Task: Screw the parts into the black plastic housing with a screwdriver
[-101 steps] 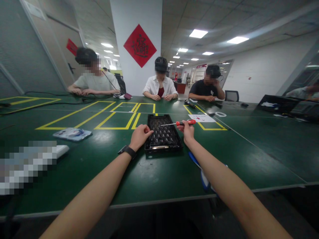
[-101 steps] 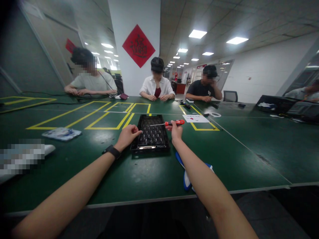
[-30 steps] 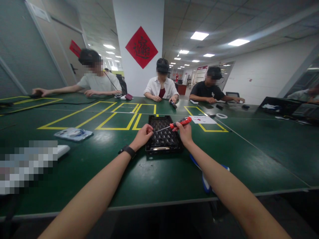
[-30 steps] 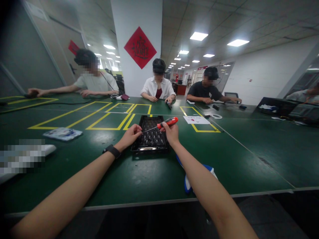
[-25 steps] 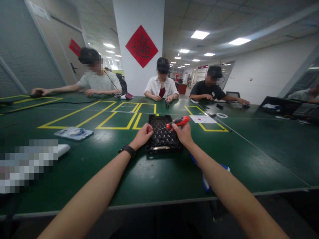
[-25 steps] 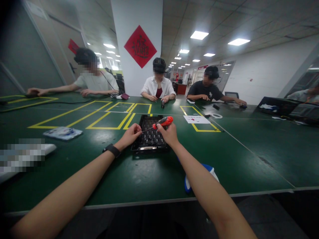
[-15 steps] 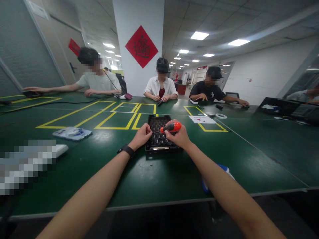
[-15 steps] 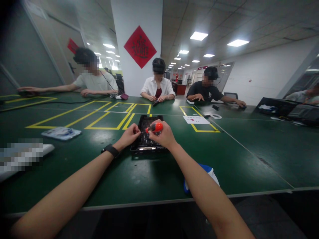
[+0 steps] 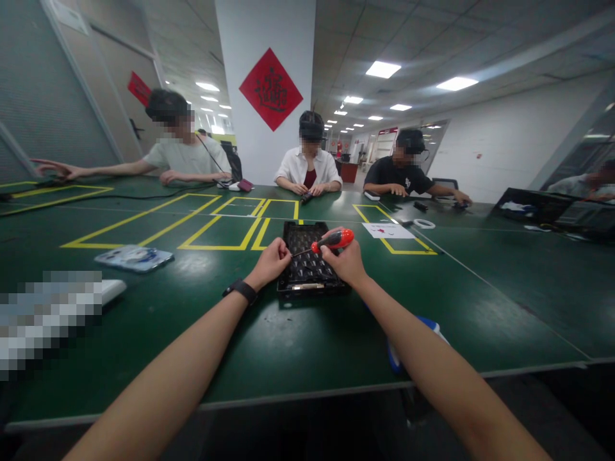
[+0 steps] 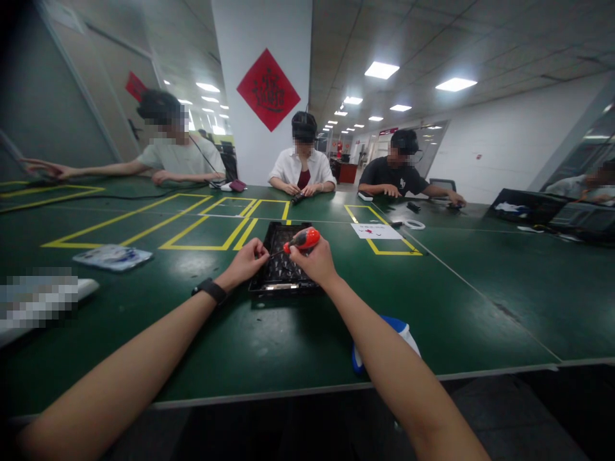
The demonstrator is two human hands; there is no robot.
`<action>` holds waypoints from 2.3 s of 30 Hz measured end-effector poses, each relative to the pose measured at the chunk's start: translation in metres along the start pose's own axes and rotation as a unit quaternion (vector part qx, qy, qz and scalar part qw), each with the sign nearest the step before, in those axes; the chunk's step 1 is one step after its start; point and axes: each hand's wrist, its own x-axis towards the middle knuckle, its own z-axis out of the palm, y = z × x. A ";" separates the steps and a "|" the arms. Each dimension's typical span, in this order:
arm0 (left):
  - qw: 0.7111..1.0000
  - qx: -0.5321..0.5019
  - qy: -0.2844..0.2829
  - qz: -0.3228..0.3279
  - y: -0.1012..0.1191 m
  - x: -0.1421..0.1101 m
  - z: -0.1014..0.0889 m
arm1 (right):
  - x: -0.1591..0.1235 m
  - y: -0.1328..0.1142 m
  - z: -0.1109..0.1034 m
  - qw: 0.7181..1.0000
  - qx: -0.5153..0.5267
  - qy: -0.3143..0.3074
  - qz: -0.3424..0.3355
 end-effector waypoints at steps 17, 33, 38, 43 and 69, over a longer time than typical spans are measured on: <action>0.999 -0.038 -0.026 -0.011 0.010 -0.002 -0.004 | -0.010 -0.002 0.022 0.983 0.117 -0.141 -0.009; 0.996 0.050 0.060 -0.036 0.028 -0.016 -0.002 | -0.021 -0.003 0.037 0.975 0.210 -0.042 0.056; 0.993 0.062 0.100 -0.025 0.033 -0.026 -0.007 | -0.019 -0.005 0.037 0.961 0.254 0.013 0.108; 0.997 0.003 0.073 -0.003 0.041 -0.032 -0.008 | -0.021 -0.008 0.041 0.941 0.295 0.015 0.164; 0.995 -0.098 -0.016 0.012 0.043 -0.033 -0.008 | -0.022 -0.012 0.042 0.943 0.291 -0.031 0.156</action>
